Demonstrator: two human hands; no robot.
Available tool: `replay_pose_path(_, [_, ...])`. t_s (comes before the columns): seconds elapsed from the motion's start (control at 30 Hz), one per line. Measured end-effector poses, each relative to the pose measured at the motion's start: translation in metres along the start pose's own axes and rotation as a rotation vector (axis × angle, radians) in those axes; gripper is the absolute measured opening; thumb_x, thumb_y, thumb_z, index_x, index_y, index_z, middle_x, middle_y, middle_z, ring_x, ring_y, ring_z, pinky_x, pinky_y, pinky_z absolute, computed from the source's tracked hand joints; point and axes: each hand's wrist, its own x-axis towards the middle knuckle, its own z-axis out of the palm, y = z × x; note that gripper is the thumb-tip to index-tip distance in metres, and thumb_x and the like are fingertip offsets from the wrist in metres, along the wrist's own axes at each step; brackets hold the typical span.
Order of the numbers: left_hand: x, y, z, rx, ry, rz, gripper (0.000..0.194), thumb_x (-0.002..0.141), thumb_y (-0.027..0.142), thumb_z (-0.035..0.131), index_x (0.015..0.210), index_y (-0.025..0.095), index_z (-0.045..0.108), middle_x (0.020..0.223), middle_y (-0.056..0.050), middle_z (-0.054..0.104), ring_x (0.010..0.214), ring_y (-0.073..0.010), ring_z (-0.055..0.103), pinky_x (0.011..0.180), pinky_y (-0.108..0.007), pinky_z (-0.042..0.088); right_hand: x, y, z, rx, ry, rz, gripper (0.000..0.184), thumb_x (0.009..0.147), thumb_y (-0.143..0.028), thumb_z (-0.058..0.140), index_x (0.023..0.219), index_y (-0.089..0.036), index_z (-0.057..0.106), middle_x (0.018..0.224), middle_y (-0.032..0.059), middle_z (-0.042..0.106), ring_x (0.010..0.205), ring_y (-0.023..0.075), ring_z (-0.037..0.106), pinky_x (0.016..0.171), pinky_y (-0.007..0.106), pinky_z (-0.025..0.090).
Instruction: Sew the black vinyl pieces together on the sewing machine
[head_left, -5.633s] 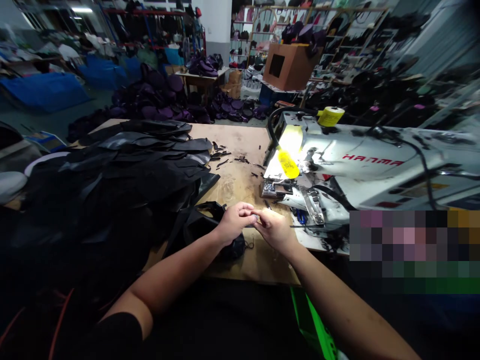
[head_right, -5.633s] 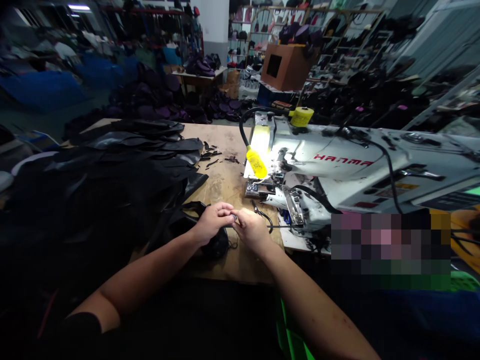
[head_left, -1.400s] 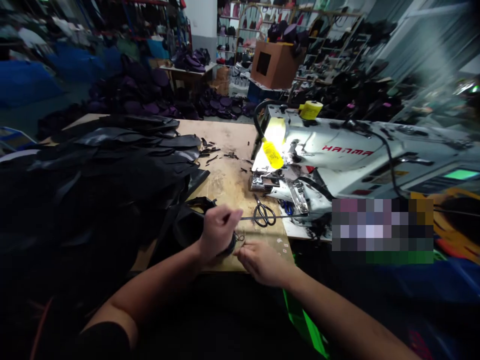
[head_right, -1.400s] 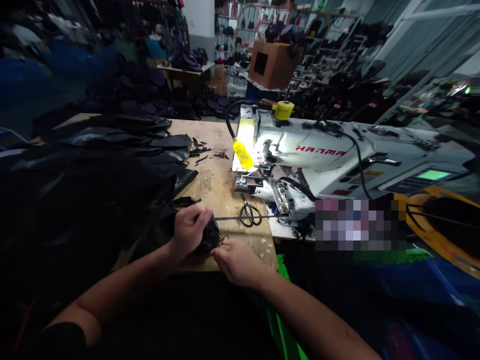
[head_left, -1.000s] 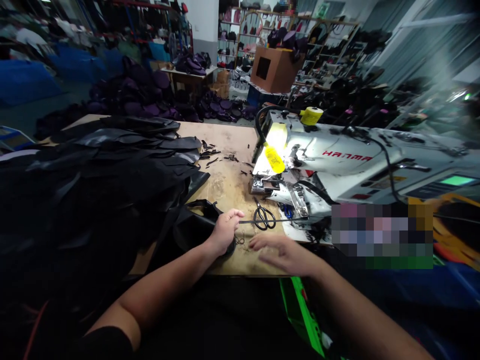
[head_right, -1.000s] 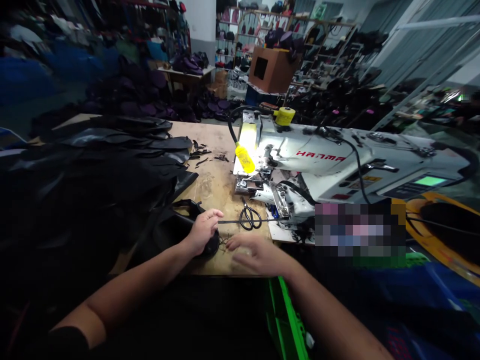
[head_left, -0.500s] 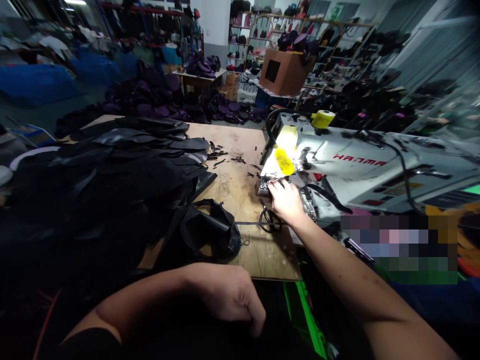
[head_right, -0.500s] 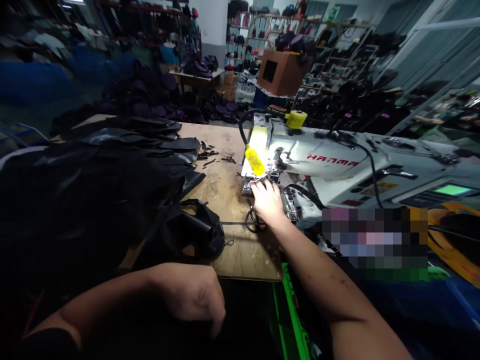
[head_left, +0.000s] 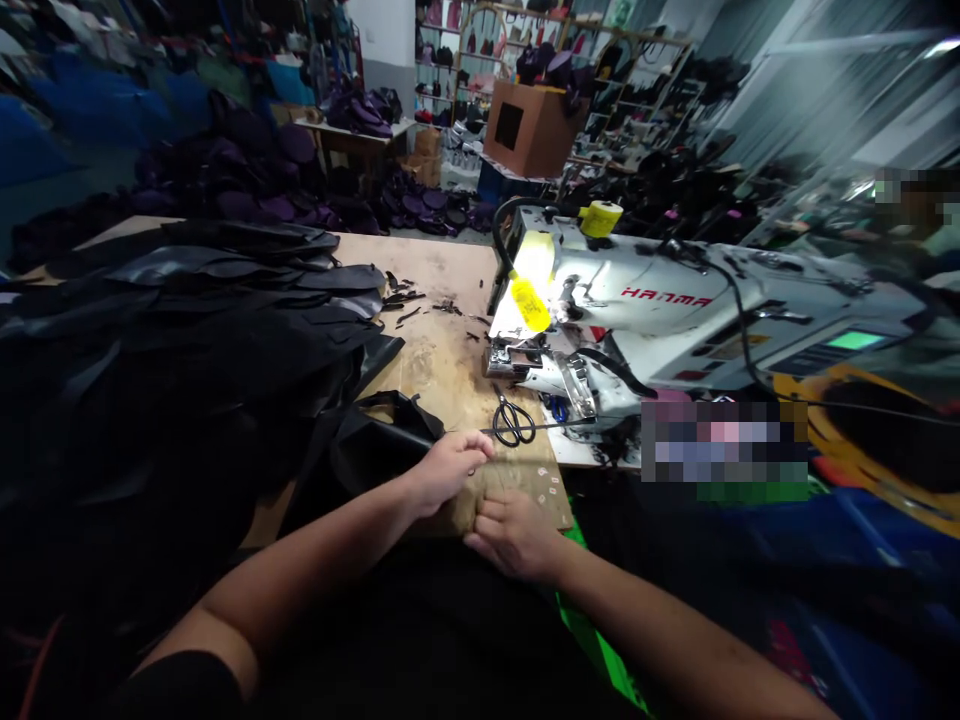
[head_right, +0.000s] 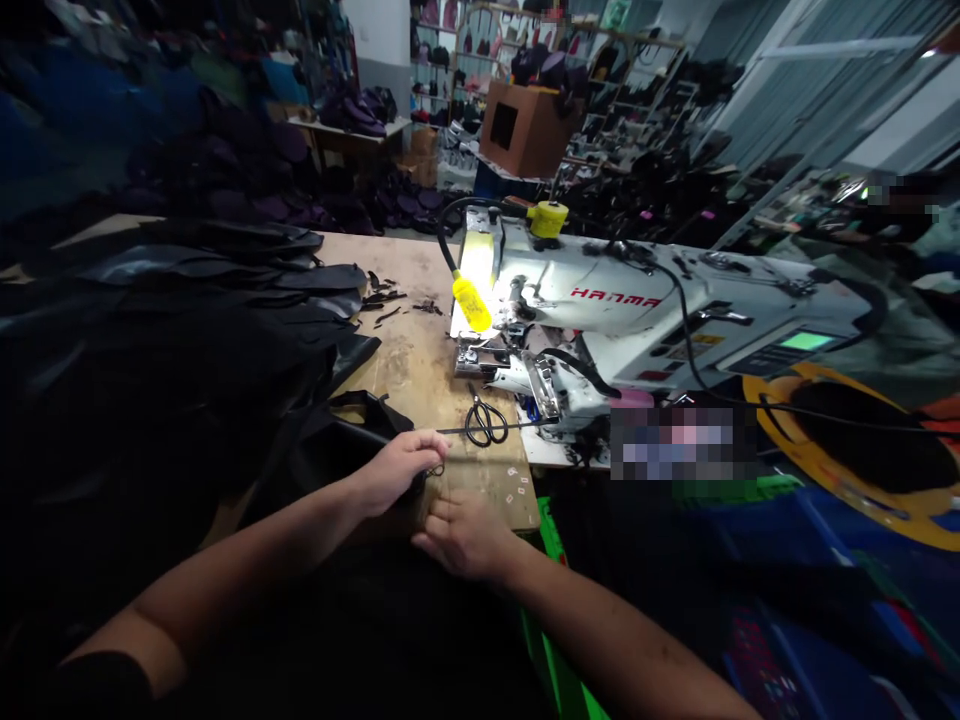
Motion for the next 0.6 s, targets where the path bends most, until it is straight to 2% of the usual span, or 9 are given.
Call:
replay_pose_path(0.07, [0.011,-0.019,0.002,-0.23,-0.043,-0.207,0.013,0.067,0.016,0.067,0.078,0.016,0.061,0.084,-0.006,0.068,0.075,-0.0155,0.063,0.072,-0.027,0.051,-0.012,0.004,0.01,0.107,-0.026,-0.029,0.036,0.106,-0.035,0.046,0.079,-0.021,0.063,0.078,0.0053,0.067,0.074,0.0183,0.06,0.074,0.033,0.049])
replay_pose_path(0.13, [0.013,-0.03,0.001,-0.376,-0.051,-0.28,0.019,0.068,0.017,0.066,0.084,0.017,0.057,0.067,0.001,0.058,0.053,-0.0085,0.048,0.053,-0.02,0.039,-0.026,0.021,0.016,0.224,-0.001,0.075,0.025,0.104,-0.035,0.05,0.093,-0.02,0.067,0.087,0.007,0.072,0.078,0.0187,0.065,0.076,0.033,0.053])
replay_pose_path(0.17, [0.011,-0.033,0.0,-0.4,-0.014,-0.274,0.02,0.069,0.017,0.065,0.086,0.018,0.055,0.06,0.006,0.049,0.046,-0.0056,0.037,0.047,-0.017,0.029,-0.032,0.033,0.017,0.272,0.048,0.181,0.023,0.103,-0.035,0.052,0.106,-0.019,0.068,0.093,0.0081,0.074,0.08,0.0187,0.067,0.076,0.032,0.054])
replay_pose_path(0.23, [0.005,-0.036,-0.003,-0.395,0.09,-0.258,0.021,0.071,0.017,0.063,0.089,0.02,0.051,0.054,0.011,0.035,0.042,-0.0036,0.02,0.044,-0.017,0.012,-0.041,0.06,0.018,0.284,0.192,0.491,0.032,0.102,-0.032,0.05,0.126,-0.016,0.062,0.104,0.0117,0.075,0.084,0.0198,0.07,0.079,0.033,0.056])
replay_pose_path(0.3, [-0.001,-0.038,-0.002,-0.367,0.166,-0.277,0.021,0.074,0.02,0.062,0.091,0.021,0.05,0.054,0.012,0.032,0.042,-0.0039,0.017,0.044,-0.019,0.006,-0.04,0.089,0.017,0.169,0.261,0.814,0.034,0.099,-0.029,0.049,0.126,-0.013,0.063,0.109,0.016,0.075,0.094,0.0242,0.072,0.089,0.037,0.056])
replay_pose_path(0.37, [-0.004,-0.04,0.001,-0.326,0.187,-0.305,0.019,0.078,0.024,0.063,0.094,0.02,0.053,0.054,0.012,0.032,0.043,-0.0041,0.017,0.045,-0.02,0.006,-0.029,0.114,0.015,0.053,0.169,0.989,0.029,0.094,-0.027,0.054,0.115,-0.014,0.069,0.107,0.0165,0.075,0.107,0.0282,0.07,0.101,0.039,0.052])
replay_pose_path(0.43, [-0.005,-0.044,0.005,-0.287,0.179,-0.312,0.019,0.081,0.031,0.064,0.093,0.018,0.056,0.055,0.012,0.03,0.044,-0.0039,0.017,0.045,-0.021,0.007,-0.012,0.131,0.015,0.02,0.058,1.015,0.027,0.091,-0.024,0.058,0.113,-0.017,0.072,0.109,0.0142,0.075,0.116,0.0284,0.067,0.11,0.038,0.046])
replay_pose_path(0.5, [-0.004,-0.049,0.008,-0.255,0.168,-0.301,0.025,0.083,0.039,0.067,0.09,0.017,0.059,0.055,0.012,0.029,0.045,-0.0037,0.016,0.046,-0.021,0.007,0.004,0.139,0.014,0.031,0.009,0.998,0.034,0.086,-0.018,0.06,0.118,-0.018,0.072,0.113,0.0128,0.075,0.118,0.0275,0.065,0.111,0.037,0.045])
replay_pose_path(0.6, [-0.002,-0.057,0.008,-0.201,0.165,-0.274,0.04,0.082,0.053,0.071,0.086,0.015,0.061,0.056,0.013,0.028,0.047,-0.0037,0.017,0.047,-0.022,0.008,0.012,0.145,0.01,0.11,-0.016,1.043,0.044,0.072,-0.009,0.065,0.115,-0.018,0.072,0.101,0.0105,0.075,0.102,0.027,0.068,0.094,0.037,0.051])
